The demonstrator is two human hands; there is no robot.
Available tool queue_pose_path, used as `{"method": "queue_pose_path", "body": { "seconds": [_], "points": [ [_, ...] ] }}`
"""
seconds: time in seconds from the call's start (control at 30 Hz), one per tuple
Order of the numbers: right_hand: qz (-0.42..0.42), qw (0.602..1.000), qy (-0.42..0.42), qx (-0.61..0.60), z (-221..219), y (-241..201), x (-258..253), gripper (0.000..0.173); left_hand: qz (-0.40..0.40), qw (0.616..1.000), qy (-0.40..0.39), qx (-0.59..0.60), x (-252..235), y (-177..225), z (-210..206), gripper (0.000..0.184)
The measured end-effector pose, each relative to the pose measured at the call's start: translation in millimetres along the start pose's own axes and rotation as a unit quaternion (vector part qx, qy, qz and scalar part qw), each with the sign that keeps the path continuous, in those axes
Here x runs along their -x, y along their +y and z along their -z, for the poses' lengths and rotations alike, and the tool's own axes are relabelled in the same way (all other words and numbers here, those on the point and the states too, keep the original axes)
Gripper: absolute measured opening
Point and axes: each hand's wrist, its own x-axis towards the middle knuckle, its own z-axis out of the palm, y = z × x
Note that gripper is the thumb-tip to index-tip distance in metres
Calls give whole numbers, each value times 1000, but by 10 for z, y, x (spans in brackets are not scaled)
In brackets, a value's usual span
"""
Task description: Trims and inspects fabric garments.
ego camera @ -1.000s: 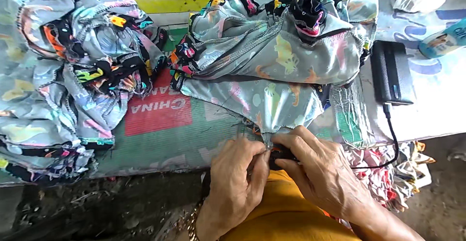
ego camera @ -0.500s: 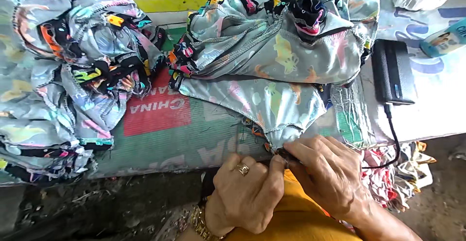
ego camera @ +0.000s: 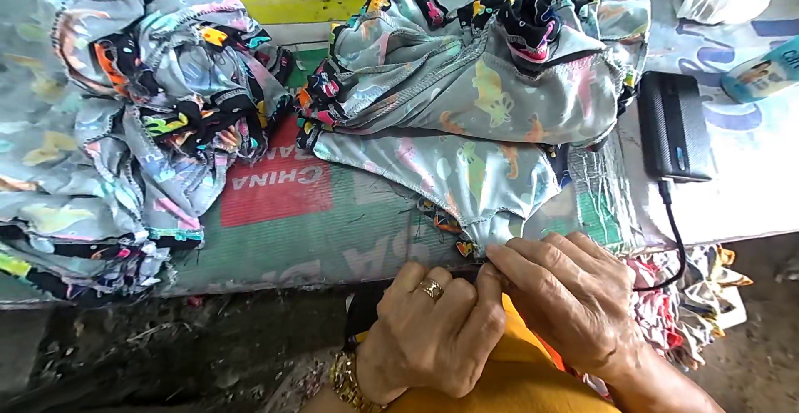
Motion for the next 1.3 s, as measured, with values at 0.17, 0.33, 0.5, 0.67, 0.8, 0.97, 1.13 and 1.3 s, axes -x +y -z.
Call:
{"method": "queue_pose_path", "body": {
  "seconds": [0.17, 0.33, 0.5, 0.67, 0.8, 0.97, 1.13, 1.3],
  "points": [
    [-15, 1000, -1, -16, -3, -2, 6, 17, -12, 1000, 2, 2, -15, 3, -16, 24],
    [-28, 998, -6, -61, -26, 13, 15, 18, -17, 1000, 3, 21, -16, 4, -2, 22],
    [-26, 979, -137, -151, 111, 52, 13, 22, 41, 996, -31, 75, 22, -20, 189, 13],
    [-12, 929, -150, -339, 161, 152, -39, 26, 112, 965, -96, 219, 141, -77, 707, 13],
    [-71, 987, -67, -131, -22, 69, -111, 38, 157, 945, -139, 250, 292, -187, 1113, 16],
    [-77, 994, -64, -46, -154, 51, -111, 12, 223, 969, -96, -51, 247, -310, 1008, 39],
    [-70, 995, -40, -57, -179, 44, -94, 9, 176, 981, -81, 5, -107, -267, 268, 41],
    [-108, 978, -54, -173, -87, 64, -157, 31, 166, 975, -125, 84, -182, -379, 82, 17]
  ]
}}
